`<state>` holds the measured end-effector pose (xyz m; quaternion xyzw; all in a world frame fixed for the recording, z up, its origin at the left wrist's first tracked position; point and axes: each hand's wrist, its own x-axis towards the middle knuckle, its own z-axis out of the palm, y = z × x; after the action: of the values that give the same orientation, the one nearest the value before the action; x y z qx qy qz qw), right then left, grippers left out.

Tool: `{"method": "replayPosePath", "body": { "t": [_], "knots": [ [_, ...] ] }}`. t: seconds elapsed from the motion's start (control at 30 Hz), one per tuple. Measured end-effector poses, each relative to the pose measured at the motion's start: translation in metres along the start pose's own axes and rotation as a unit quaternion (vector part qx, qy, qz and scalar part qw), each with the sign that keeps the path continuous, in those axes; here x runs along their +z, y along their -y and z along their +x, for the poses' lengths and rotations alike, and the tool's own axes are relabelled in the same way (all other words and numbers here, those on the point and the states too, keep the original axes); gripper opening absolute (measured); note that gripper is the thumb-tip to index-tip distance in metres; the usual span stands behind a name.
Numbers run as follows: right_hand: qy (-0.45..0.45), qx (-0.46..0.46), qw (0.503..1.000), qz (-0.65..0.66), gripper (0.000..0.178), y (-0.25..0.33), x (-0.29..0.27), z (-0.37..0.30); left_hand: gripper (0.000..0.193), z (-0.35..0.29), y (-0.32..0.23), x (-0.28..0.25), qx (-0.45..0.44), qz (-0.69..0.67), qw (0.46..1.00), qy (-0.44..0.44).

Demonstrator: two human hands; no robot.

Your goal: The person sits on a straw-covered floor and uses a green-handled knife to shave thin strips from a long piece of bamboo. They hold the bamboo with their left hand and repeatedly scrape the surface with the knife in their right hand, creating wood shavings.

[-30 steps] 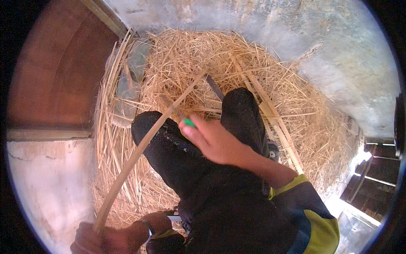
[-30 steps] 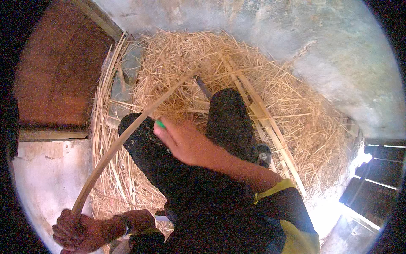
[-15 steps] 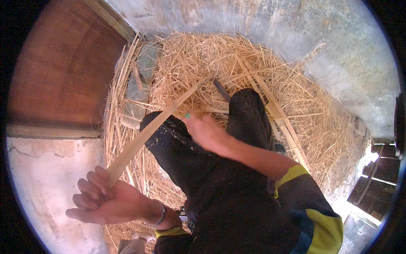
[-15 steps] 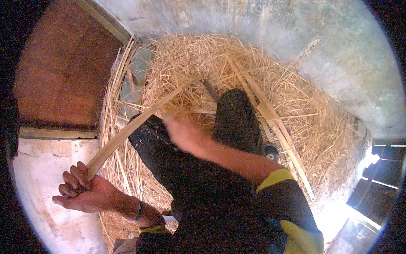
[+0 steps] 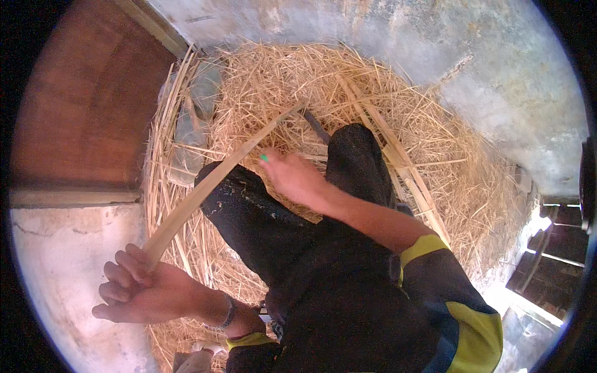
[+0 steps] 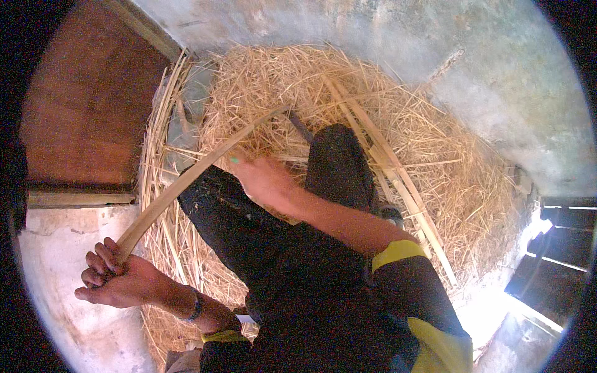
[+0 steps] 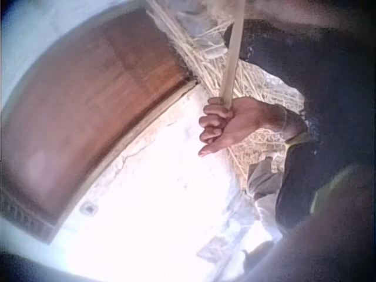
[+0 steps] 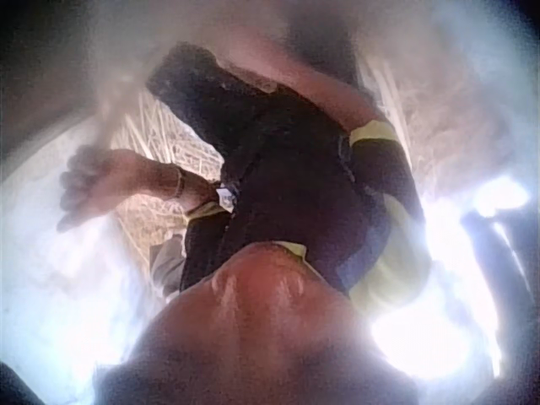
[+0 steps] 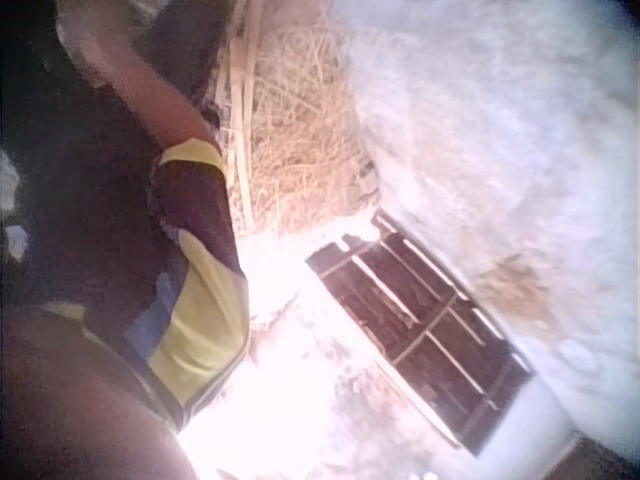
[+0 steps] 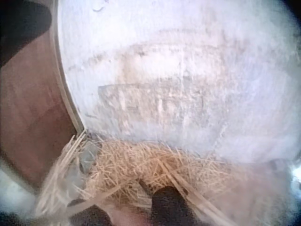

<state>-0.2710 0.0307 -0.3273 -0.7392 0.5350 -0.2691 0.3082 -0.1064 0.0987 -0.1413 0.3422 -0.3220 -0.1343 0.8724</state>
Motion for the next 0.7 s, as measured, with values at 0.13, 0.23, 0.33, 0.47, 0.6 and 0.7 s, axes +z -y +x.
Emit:
{"method": "replayPosePath", "body": {
  "t": [0.13, 0.23, 0.33, 0.47, 0.6, 0.7],
  "knots": [
    [-0.016, 0.069, 0.997, -0.037, 0.023, -0.038, 0.025, 0.010, 0.047, -0.014, 0.001, 0.019, 0.011, 0.029, 0.999, -0.043],
    [-0.025, 0.020, 0.989, -0.142, 0.023, -0.047, 0.015, 0.015, 0.046, -0.016, 0.000, 0.022, 0.023, 0.071, 0.995, -0.069],
    [0.061, 0.013, 0.998, -0.033, 0.025, 0.010, -0.013, 0.009, 0.046, -0.011, -0.005, 0.010, 0.031, 0.047, 0.998, -0.032],
    [-0.055, 0.098, 0.985, -0.128, 0.026, -0.077, 0.012, 0.015, 0.047, -0.021, -0.002, 0.017, 0.015, 0.025, 0.999, -0.023],
    [0.022, 0.038, 0.993, -0.110, 0.020, -0.041, -0.002, 0.020, 0.047, -0.021, -0.002, 0.016, 0.037, 0.037, 0.998, -0.041],
    [0.076, 0.057, 0.985, -0.146, 0.021, -0.049, 0.011, 0.020, 0.047, -0.018, -0.005, 0.011, 0.034, 0.014, 0.999, 0.010]
  ]
}}
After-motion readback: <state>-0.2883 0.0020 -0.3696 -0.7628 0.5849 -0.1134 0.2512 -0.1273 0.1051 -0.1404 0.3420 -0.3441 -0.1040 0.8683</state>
